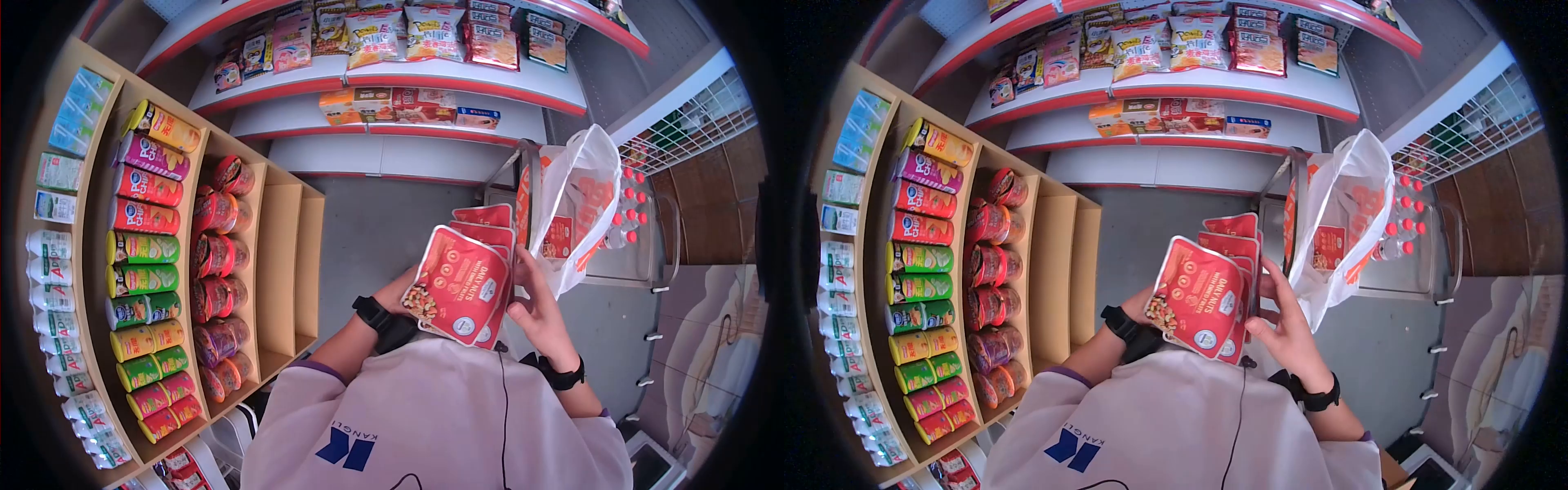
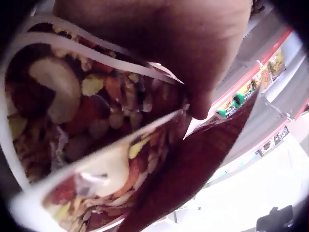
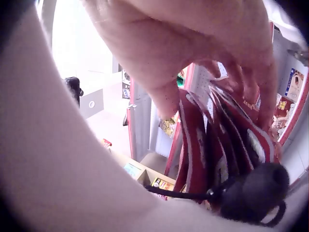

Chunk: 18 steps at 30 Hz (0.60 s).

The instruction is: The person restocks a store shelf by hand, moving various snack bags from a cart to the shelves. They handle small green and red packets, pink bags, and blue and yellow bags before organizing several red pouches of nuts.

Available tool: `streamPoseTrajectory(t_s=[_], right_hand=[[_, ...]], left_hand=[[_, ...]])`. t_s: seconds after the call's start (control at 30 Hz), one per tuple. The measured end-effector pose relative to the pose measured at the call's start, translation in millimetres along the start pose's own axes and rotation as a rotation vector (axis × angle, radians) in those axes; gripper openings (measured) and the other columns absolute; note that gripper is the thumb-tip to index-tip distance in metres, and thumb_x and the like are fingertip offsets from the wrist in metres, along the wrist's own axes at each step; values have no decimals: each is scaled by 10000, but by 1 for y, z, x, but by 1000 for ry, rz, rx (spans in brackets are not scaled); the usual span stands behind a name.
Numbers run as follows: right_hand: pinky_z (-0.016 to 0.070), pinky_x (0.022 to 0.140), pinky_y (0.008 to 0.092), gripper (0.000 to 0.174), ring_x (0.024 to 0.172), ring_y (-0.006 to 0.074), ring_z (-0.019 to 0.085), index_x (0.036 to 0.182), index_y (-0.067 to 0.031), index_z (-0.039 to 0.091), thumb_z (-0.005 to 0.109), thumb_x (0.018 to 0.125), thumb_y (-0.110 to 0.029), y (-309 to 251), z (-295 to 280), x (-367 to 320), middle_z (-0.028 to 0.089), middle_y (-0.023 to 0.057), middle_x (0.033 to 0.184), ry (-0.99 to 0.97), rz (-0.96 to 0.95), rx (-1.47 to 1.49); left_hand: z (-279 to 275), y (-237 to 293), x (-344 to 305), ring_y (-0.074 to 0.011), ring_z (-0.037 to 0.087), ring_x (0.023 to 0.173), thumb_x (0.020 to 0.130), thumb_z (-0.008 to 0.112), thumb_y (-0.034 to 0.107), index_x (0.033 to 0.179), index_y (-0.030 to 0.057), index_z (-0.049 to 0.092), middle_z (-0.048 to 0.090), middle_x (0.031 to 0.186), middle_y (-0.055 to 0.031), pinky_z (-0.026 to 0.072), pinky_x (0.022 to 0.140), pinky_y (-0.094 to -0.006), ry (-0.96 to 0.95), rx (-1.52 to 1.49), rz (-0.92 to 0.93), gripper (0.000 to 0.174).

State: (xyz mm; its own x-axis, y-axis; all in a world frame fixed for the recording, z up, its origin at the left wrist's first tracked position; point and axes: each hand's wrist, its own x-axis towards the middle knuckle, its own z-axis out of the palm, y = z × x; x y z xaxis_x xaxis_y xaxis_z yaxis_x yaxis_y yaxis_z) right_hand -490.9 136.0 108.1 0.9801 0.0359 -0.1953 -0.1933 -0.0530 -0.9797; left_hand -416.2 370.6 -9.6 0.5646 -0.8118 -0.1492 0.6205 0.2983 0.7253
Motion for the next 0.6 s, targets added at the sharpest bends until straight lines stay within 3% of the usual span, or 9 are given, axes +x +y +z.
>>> streamPoseTrajectory(t_s=[0.07, 0.2, 0.37, 0.47, 0.57, 0.6], right_hand=[[450, 825, 299, 718, 977, 148, 478, 1410, -101, 192, 599, 848, -287, -4, -2, -1, 463, 55, 1036, -33, 21, 58], [380, 759, 218, 666, 825, 98, 463, 1410, -89, 182, 549, 885, -267, 7, -7, 2, 466, 27, 948, 19, -1, 83], [403, 746, 214, 642, 812, 89, 494, 1387, -73, 210, 571, 864, -162, 20, -8, 2, 479, 39, 955, 42, 18, 160], [427, 743, 227, 590, 802, 94, 518, 1377, -63, 222, 525, 905, -244, 32, -12, 7, 529, 41, 929, 55, -84, 91], [440, 741, 237, 532, 796, 98, 531, 1368, -60, 240, 466, 935, -272, 46, -20, 16, 547, 47, 933, 75, 18, 297], [455, 739, 253, 401, 799, 105, 546, 1293, -45, 347, 427, 953, -243, 42, -20, 21, 556, 61, 949, 159, 6, 371]], left_hand=[[-1, -1, 0, -147, 503, 1115, 716, 700, -17, 1357, 74, 278, 498, 1258, -53, 424, 949, -302, -4, -17, -49, 772], [-3, -5, -5, -147, 503, 1114, 715, 700, -17, 1354, 73, 282, 498, 1258, -53, 425, 949, -303, 5, -24, -96, 769], [-3, -7, -4, -147, 504, 1113, 713, 701, -17, 1350, 71, 287, 498, 1257, -53, 425, 949, -303, 60, -60, -110, 765], [1, -7, -5, -147, 504, 1113, 712, 702, -17, 1348, 70, 289, 498, 1257, -53, 425, 948, -304, 107, -84, -98, 763], [1, -9, -7, -147, 504, 1112, 711, 703, -17, 1345, 69, 292, 499, 1257, -53, 425, 948, -304, 164, -117, -80, 760], [1, -10, -8, -147, 504, 1112, 711, 703, -17, 1344, 69, 293, 499, 1257, -53, 425, 948, -304, 179, -127, -74, 760]])
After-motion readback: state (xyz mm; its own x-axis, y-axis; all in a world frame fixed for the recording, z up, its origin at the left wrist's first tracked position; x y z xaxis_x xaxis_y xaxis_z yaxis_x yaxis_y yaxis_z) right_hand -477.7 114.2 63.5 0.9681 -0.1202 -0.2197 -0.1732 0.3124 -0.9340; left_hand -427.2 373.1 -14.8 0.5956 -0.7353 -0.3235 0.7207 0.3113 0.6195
